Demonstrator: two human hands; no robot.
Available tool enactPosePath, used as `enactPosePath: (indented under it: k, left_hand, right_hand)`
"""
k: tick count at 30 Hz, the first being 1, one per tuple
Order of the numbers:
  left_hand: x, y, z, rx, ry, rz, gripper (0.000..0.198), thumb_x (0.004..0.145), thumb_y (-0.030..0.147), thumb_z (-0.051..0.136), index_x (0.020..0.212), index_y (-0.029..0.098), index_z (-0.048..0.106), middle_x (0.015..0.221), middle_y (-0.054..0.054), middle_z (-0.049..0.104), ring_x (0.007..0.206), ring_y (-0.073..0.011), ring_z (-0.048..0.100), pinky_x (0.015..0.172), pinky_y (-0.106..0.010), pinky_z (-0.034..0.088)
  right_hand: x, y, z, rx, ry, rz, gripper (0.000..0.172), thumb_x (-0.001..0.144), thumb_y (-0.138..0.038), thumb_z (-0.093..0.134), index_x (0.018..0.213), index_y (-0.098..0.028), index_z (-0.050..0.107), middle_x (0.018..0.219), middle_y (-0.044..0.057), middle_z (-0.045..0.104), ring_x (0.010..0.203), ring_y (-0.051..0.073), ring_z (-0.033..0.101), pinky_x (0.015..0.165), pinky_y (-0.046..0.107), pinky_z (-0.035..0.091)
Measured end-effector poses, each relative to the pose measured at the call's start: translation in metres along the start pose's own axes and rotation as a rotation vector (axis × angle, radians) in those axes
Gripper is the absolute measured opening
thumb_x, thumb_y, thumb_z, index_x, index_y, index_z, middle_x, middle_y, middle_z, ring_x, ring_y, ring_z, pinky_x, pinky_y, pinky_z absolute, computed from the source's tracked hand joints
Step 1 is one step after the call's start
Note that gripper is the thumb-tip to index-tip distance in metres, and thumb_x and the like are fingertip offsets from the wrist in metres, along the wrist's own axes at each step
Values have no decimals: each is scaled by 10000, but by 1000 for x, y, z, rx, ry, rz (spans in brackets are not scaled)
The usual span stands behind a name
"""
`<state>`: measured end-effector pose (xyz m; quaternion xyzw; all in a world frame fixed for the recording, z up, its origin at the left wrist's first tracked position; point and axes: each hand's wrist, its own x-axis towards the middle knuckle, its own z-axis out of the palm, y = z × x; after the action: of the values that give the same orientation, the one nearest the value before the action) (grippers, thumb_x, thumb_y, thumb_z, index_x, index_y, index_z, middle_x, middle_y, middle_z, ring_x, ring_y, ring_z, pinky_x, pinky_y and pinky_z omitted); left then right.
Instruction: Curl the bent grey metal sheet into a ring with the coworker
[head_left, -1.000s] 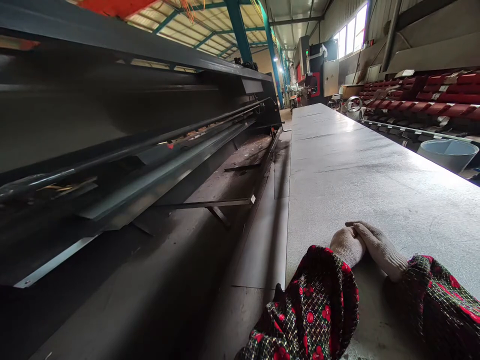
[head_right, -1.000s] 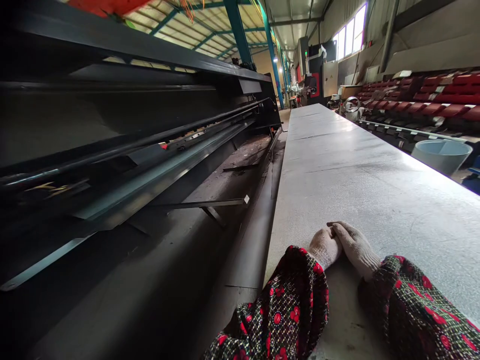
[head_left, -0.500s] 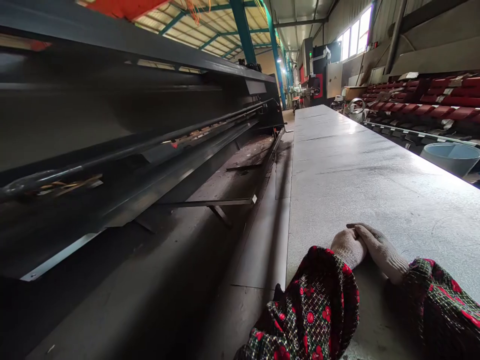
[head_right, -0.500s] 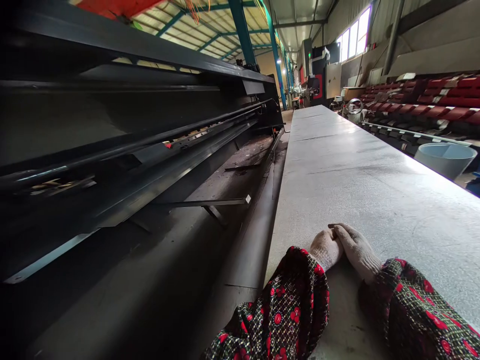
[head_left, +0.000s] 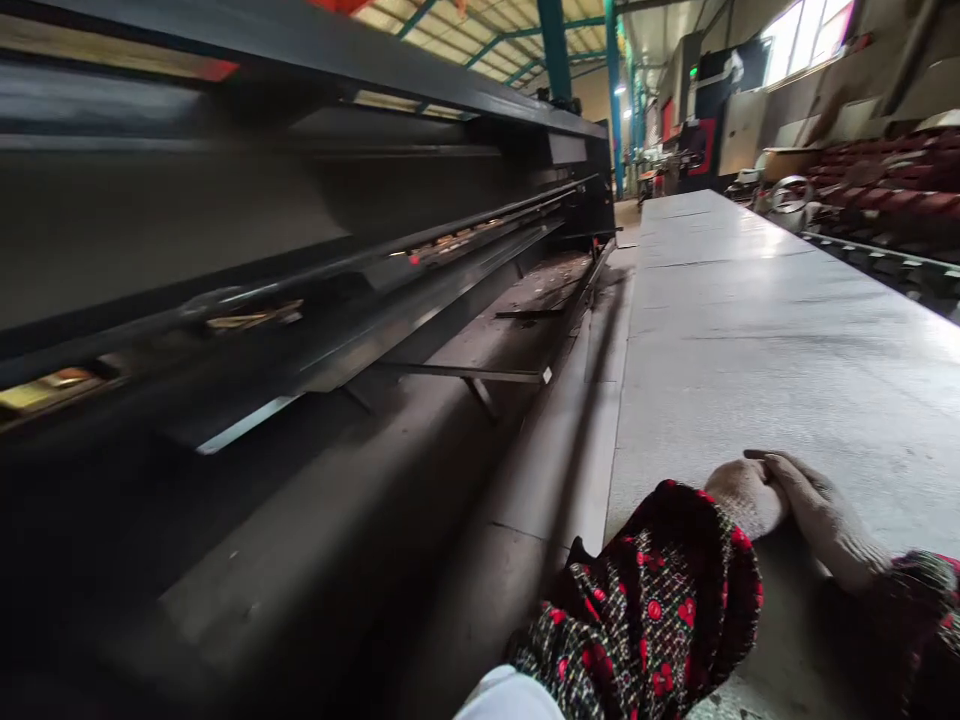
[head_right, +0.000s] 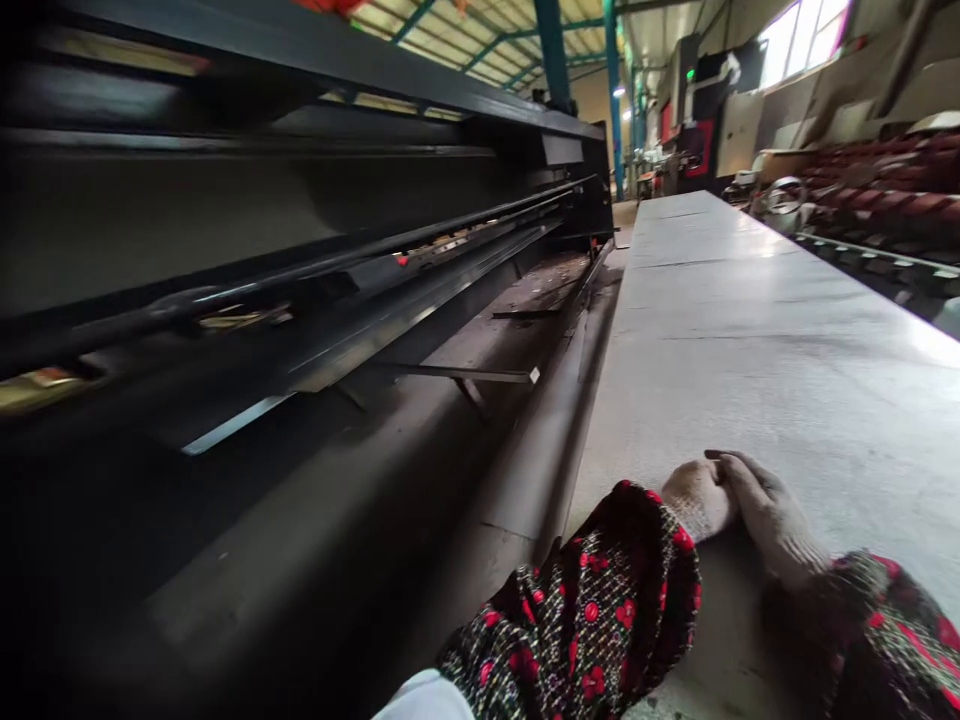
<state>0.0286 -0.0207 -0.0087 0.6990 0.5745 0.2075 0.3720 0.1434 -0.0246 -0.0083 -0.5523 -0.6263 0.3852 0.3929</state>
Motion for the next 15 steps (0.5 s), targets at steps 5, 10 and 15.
enactPosePath:
  k: [5,10,15]
  left_hand:
    - [6,-2,1,25,-60,-27,434,771,438,435,1072,211,650,946,-115,678,829,-259,616,687,-335,486]
    - [5,5,-3,16,-82,-49,450,772,415,429,1096,191,646,966,-132,673,846,-280,610,727,-381,484]
    - [-1,13,-11,-85,-85,-71,455,744,369,470,1106,155,644,1006,-152,662,920,-319,597,789,-425,471]
  right_hand:
    - [2,1,-3,-94,-4,25,412,814,-521,373,1014,-260,621,1138,34,624,1097,235,535,991,323,365]
    - [4,9,-3,-90,-15,33,386,812,-511,377,1033,-296,609,1168,22,610,1109,220,531,999,306,360]
    - [6,16,-4,-95,-21,60,362,816,-518,382,1026,-334,612,1183,9,606,1121,220,526,1008,331,352]
